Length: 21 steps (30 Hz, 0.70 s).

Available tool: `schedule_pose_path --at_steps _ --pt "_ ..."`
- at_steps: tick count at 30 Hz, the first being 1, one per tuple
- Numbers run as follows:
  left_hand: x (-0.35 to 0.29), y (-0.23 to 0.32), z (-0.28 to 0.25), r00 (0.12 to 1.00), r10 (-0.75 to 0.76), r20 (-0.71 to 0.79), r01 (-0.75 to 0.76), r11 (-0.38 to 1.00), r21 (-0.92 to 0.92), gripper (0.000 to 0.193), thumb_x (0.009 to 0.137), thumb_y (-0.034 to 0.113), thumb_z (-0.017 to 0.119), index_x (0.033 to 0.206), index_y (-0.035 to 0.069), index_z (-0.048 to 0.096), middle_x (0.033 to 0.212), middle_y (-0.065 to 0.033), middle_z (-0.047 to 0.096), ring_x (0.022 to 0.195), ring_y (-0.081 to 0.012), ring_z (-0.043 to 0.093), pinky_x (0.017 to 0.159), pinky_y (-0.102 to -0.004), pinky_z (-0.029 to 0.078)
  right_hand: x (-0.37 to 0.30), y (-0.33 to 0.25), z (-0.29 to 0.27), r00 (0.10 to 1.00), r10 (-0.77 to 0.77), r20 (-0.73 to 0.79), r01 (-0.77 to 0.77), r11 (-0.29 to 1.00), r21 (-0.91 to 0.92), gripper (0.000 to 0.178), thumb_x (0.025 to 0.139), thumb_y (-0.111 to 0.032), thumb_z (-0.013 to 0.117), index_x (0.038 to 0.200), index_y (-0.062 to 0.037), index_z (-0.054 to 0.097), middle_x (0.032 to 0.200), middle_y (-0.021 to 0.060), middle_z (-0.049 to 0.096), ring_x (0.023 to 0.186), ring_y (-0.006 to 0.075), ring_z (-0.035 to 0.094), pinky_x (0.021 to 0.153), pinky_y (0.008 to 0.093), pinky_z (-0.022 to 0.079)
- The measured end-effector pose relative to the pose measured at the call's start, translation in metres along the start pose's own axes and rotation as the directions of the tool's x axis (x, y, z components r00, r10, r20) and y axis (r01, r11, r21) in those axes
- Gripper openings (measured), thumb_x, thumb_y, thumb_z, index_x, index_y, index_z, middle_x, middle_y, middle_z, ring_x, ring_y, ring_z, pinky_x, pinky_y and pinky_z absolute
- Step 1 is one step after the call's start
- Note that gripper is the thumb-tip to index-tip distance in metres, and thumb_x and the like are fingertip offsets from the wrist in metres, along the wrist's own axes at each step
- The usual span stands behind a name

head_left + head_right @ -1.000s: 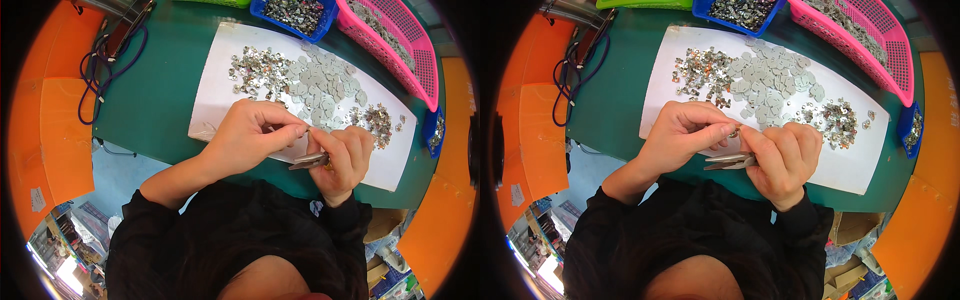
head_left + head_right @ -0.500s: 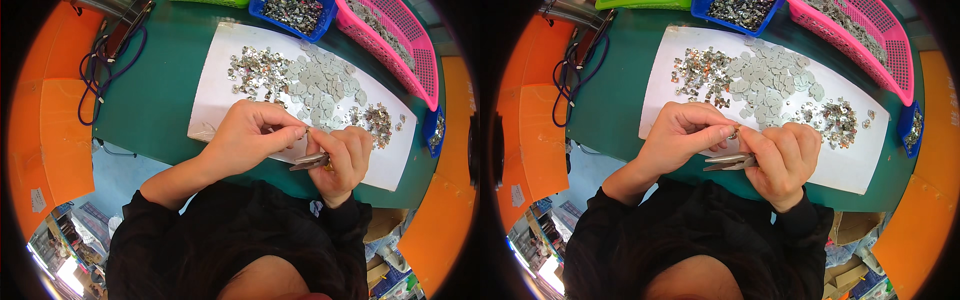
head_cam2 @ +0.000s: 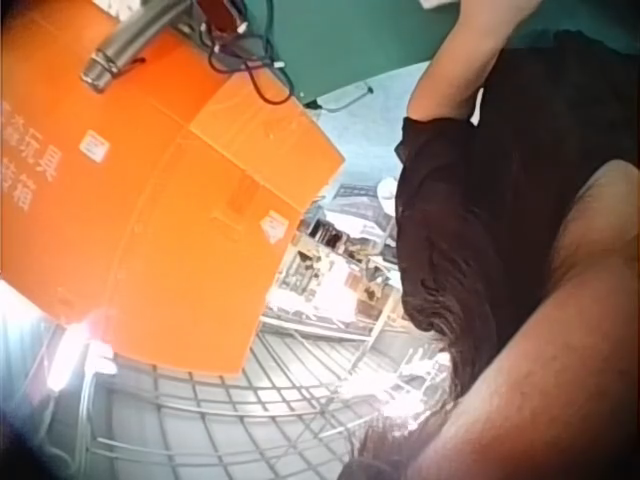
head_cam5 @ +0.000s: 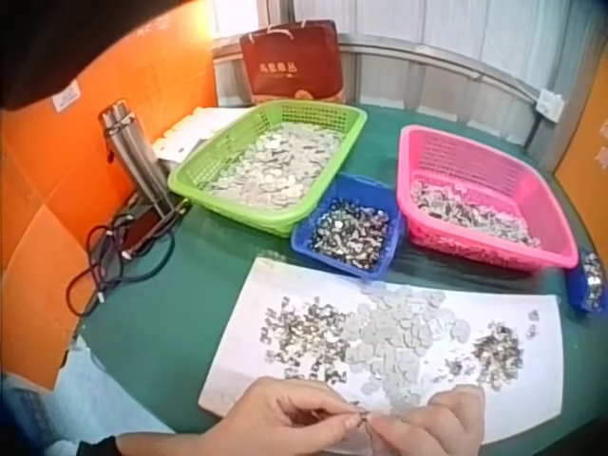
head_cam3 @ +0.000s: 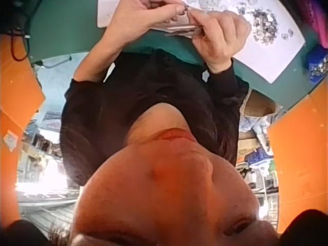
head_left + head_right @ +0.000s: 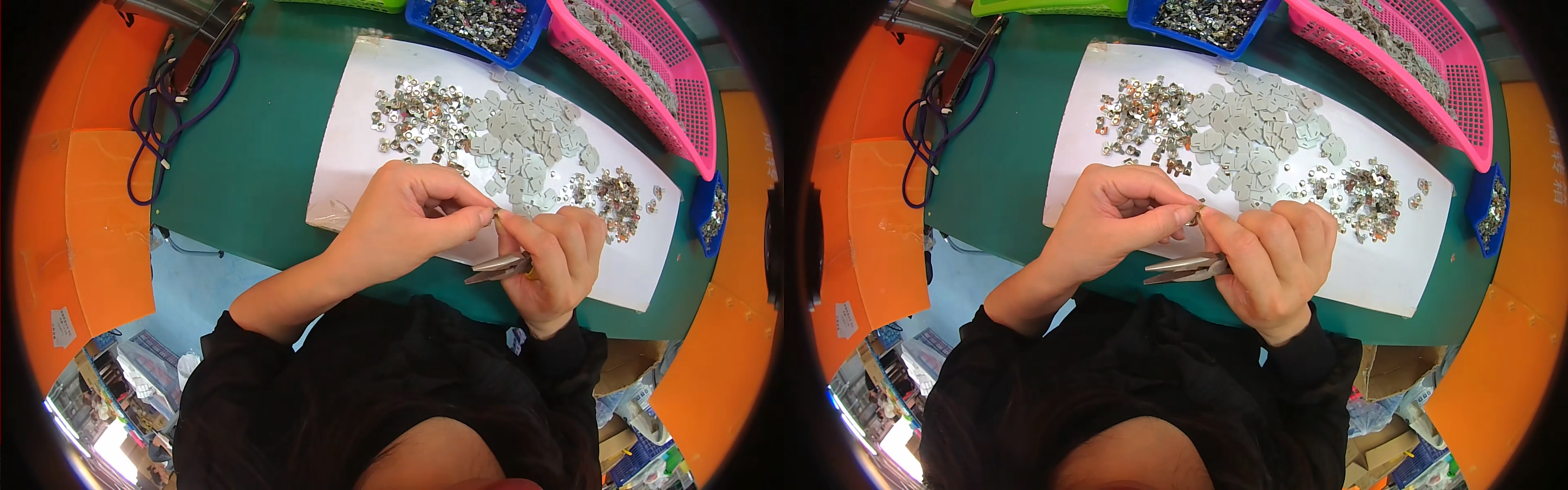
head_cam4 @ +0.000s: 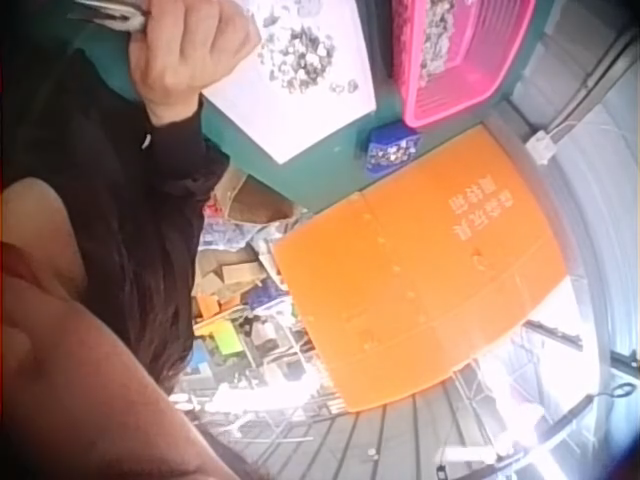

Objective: Assembling or cleaning small metallic components using pliers at a factory workbench.

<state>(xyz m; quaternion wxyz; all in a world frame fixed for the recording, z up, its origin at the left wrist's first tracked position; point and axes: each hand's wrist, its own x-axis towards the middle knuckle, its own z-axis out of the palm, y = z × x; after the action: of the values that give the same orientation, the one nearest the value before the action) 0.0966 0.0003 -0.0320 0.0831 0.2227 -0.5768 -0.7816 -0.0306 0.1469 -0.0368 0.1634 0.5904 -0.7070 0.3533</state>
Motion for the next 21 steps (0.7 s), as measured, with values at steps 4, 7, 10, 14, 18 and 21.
schedule_pose_path --at_steps 4,7,10,14,18,21 --pt "-0.001 -0.002 0.006 0.996 0.074 -0.051 -0.071 0.995 0.066 0.010 0.088 0.000 0.068 0.097 -0.004 0.072 0.085 -0.0043 0.067 0.074 -0.0081 0.063 0.063 -0.0206 0.050 -0.005 0.003 0.005 0.996 0.082 -0.024 -0.080 0.994 0.071 0.034 0.057 -0.002 0.072 0.089 -0.0129 0.071 0.077 -0.0002 0.056 0.073 0.0223 0.053 0.069 0.0357 0.039" --pt "0.000 0.000 0.008 0.976 0.210 -0.048 -0.180 0.917 0.357 0.009 0.086 -0.002 0.070 0.095 -0.004 0.072 0.083 -0.0052 0.067 0.074 -0.0079 0.062 0.061 -0.0210 0.049 -0.002 -0.001 0.003 0.988 0.154 0.031 -0.157 0.982 0.109 0.027 0.063 0.000 0.073 0.087 -0.0099 0.069 0.077 0.0027 0.059 0.074 0.0234 0.054 0.067 0.0338 0.040" --pt "0.001 -0.001 0.009 0.960 0.280 -0.028 -0.241 0.869 0.433 0.009 0.085 -0.003 0.070 0.094 -0.004 0.072 0.081 -0.0059 0.066 0.074 -0.0078 0.062 0.061 -0.0209 0.049 -0.004 0.001 0.002 0.977 0.202 0.067 -0.210 0.966 0.149 0.020 0.070 0.002 0.075 0.086 -0.0070 0.068 0.078 0.0053 0.061 0.074 0.0242 0.055 0.066 0.0321 0.042" --pt "0.002 0.001 0.008 0.978 0.206 -0.020 -0.180 0.894 0.409 0.010 0.086 -0.004 0.070 0.095 -0.005 0.072 0.083 -0.0051 0.066 0.074 -0.0076 0.062 0.062 -0.0213 0.049 -0.005 0.003 0.004 0.978 0.196 0.066 -0.205 0.963 0.173 0.022 0.068 0.003 0.073 0.087 -0.0071 0.068 0.079 0.0055 0.062 0.075 0.0243 0.056 0.067 0.0323 0.042" --pt "0.006 -0.007 0.009 0.992 0.108 -0.060 -0.092 0.971 0.221 0.009 0.085 0.000 0.069 0.092 -0.004 0.072 0.080 -0.0047 0.066 0.068 -0.0077 0.061 0.060 -0.0224 0.050 -0.005 0.004 0.006 0.980 0.193 0.049 -0.198 0.971 0.138 0.026 0.066 0.005 0.072 0.089 -0.0069 0.069 0.081 0.0056 0.062 0.076 0.0245 0.056 0.067 0.0326 0.043" --pt "0.006 -0.010 0.010 0.987 0.130 -0.097 -0.108 0.972 0.211 0.009 0.083 0.003 0.070 0.089 -0.003 0.072 0.075 -0.0056 0.066 0.062 -0.0097 0.062 0.058 -0.0239 0.050 -0.004 0.006 0.007 0.984 0.177 0.038 -0.180 0.973 0.142 0.030 0.064 0.006 0.071 0.091 -0.0066 0.069 0.081 0.0058 0.062 0.076 0.0247 0.056 0.067 0.0324 0.043"
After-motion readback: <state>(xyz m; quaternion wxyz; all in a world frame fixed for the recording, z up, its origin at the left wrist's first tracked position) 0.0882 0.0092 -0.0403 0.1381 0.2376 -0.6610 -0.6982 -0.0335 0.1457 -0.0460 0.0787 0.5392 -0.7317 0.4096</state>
